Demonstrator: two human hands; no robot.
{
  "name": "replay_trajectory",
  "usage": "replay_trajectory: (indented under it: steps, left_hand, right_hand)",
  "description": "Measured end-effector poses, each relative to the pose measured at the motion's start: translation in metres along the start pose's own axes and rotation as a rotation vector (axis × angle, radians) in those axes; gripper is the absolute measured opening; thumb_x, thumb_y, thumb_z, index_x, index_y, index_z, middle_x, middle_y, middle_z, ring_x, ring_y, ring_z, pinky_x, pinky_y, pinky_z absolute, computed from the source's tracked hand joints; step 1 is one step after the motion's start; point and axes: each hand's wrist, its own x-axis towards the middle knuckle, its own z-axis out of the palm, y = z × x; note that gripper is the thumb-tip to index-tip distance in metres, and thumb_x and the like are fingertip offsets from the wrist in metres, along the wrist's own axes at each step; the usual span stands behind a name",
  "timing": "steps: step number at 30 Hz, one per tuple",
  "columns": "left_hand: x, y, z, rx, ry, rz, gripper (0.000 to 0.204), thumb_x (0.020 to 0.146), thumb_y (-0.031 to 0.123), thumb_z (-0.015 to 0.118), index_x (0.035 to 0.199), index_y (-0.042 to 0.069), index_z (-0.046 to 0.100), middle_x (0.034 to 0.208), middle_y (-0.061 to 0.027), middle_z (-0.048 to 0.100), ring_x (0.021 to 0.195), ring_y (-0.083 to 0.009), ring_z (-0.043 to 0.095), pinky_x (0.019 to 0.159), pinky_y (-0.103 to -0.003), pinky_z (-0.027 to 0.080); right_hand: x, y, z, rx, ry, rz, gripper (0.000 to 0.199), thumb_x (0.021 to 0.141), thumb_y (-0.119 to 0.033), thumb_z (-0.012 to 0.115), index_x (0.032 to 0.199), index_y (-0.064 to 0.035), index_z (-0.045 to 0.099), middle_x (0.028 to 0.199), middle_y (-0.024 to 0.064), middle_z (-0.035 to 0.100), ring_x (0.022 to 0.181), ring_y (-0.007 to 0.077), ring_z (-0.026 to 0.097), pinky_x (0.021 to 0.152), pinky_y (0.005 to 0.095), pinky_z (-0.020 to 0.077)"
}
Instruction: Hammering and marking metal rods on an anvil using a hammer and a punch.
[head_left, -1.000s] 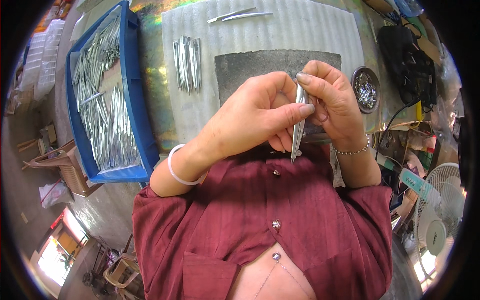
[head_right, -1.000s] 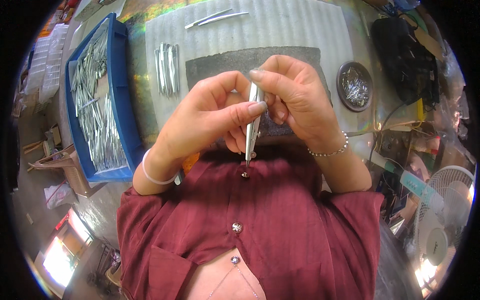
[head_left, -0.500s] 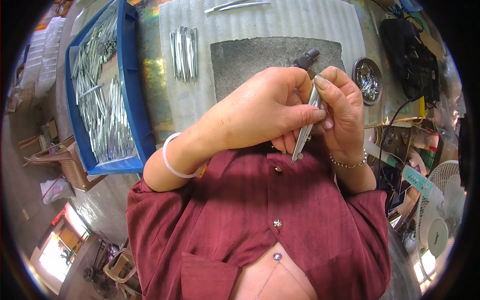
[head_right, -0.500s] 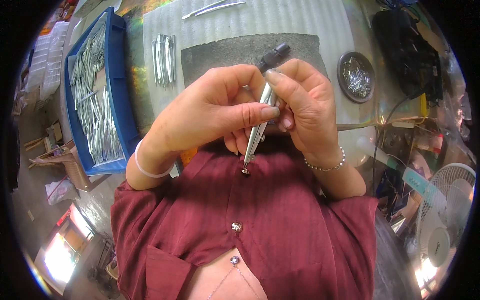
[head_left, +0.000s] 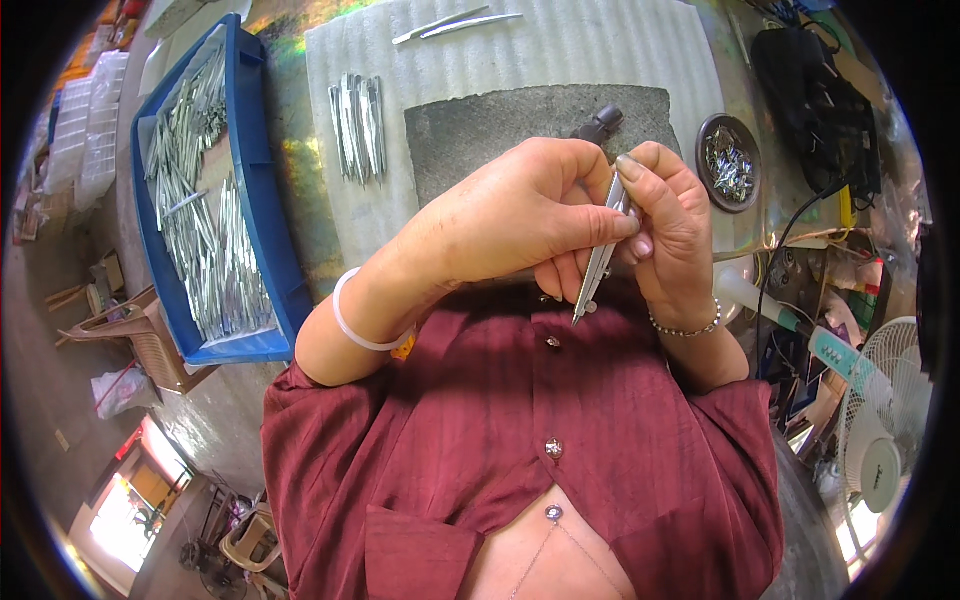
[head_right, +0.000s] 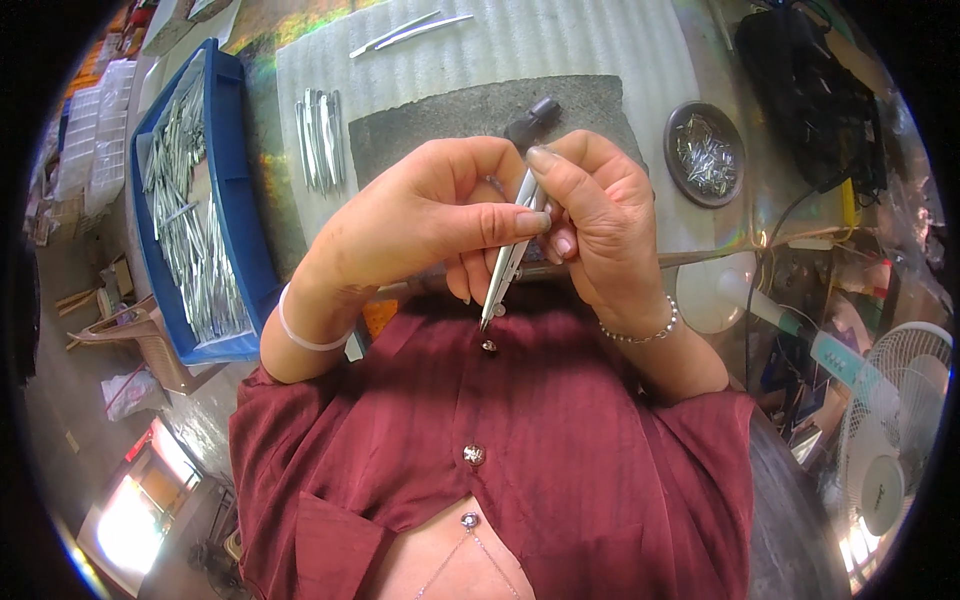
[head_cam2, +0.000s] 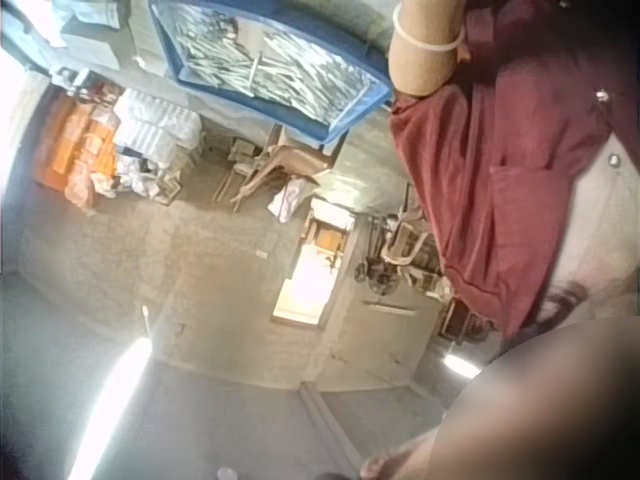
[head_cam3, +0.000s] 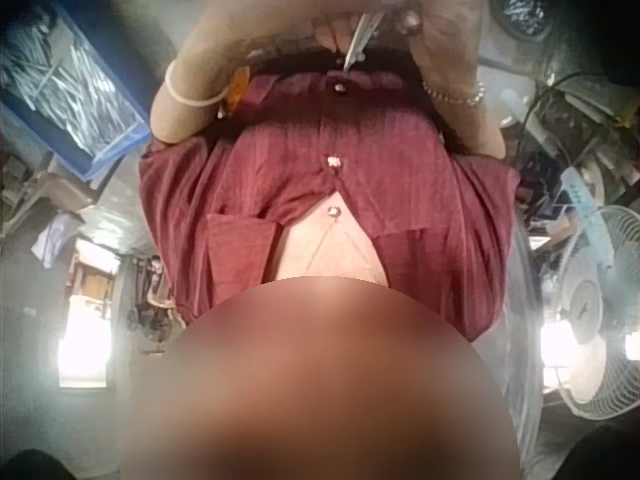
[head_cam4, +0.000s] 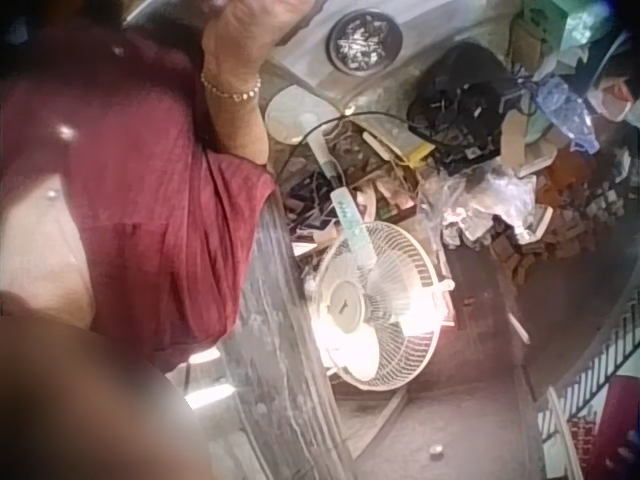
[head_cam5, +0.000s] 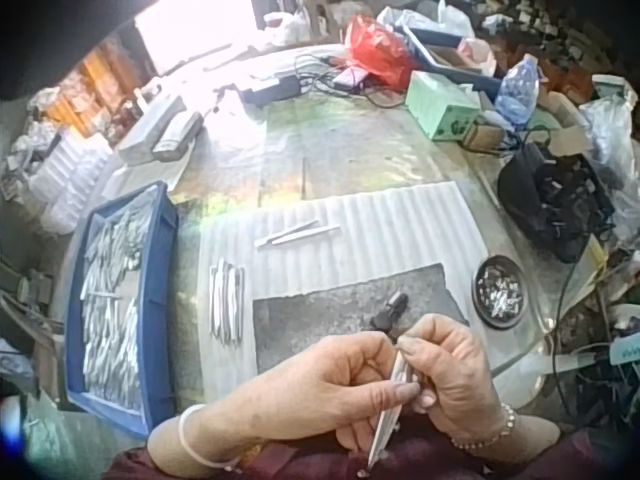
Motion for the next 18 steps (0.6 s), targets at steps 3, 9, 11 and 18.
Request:
replay_trajectory:
  steps: [3, 9, 11, 18]
  left_hand:
    - [0.004, 0.003, -0.002, 0.071, -0.007, 0.007, 0.019, 0.089, 0.017, 0.061, 0.088, 0.001, 0.05, 0.062, -0.0042, 0.061, 0.05, -0.0099, 0.06, 0.042, -0.019, 0.047]
    - [0.008, 0.006, -0.007, 0.05, -0.029, 0.023, 0.018, 0.089, 0.016, 0.061, 0.09, 0.001, 0.051, 0.061, -0.0032, 0.06, 0.05, -0.0083, 0.059, 0.043, -0.019, 0.046]
    - [0.009, 0.005, -0.008, 0.055, -0.018, 0.062, 0.017, 0.089, 0.016, 0.061, 0.09, 0.001, 0.051, 0.062, -0.0033, 0.06, 0.051, -0.0083, 0.059, 0.043, -0.018, 0.046]
    - [-0.01, -0.007, -0.013, -0.181, 0.339, 0.362, 0.014, 0.089, 0.012, 0.059, 0.094, 0.001, 0.051, 0.072, -0.0073, 0.062, 0.057, -0.0095, 0.059, 0.05, -0.02, 0.047]
  right_hand:
    - [0.002, -0.002, 0.0, -0.001, 0.003, -0.018, 0.015, 0.089, -0.014, 0.059, 0.076, -0.0067, 0.053, 0.06, -0.0009, 0.052, 0.04, 0.0013, 0.038, 0.036, 0.0156, 0.0311]
    - [0.009, -0.007, 0.0, -0.008, 0.0, -0.036, 0.015, 0.089, -0.013, 0.058, 0.076, -0.0068, 0.053, 0.061, -0.0004, 0.053, 0.042, 0.0015, 0.04, 0.038, 0.0156, 0.0322]
    - [0.013, -0.012, -0.003, -0.107, -0.066, -0.085, 0.013, 0.09, -0.013, 0.056, 0.078, -0.0067, 0.053, 0.063, 0.0006, 0.055, 0.044, 0.0018, 0.042, 0.039, 0.0154, 0.0334]
    - [0.07, -0.091, -0.044, -0.551, -0.023, -0.27, 0.015, 0.091, -0.018, 0.052, 0.085, -0.0048, 0.055, 0.066, 0.0016, 0.058, 0.044, 0.0019, 0.042, 0.041, 0.0161, 0.0321]
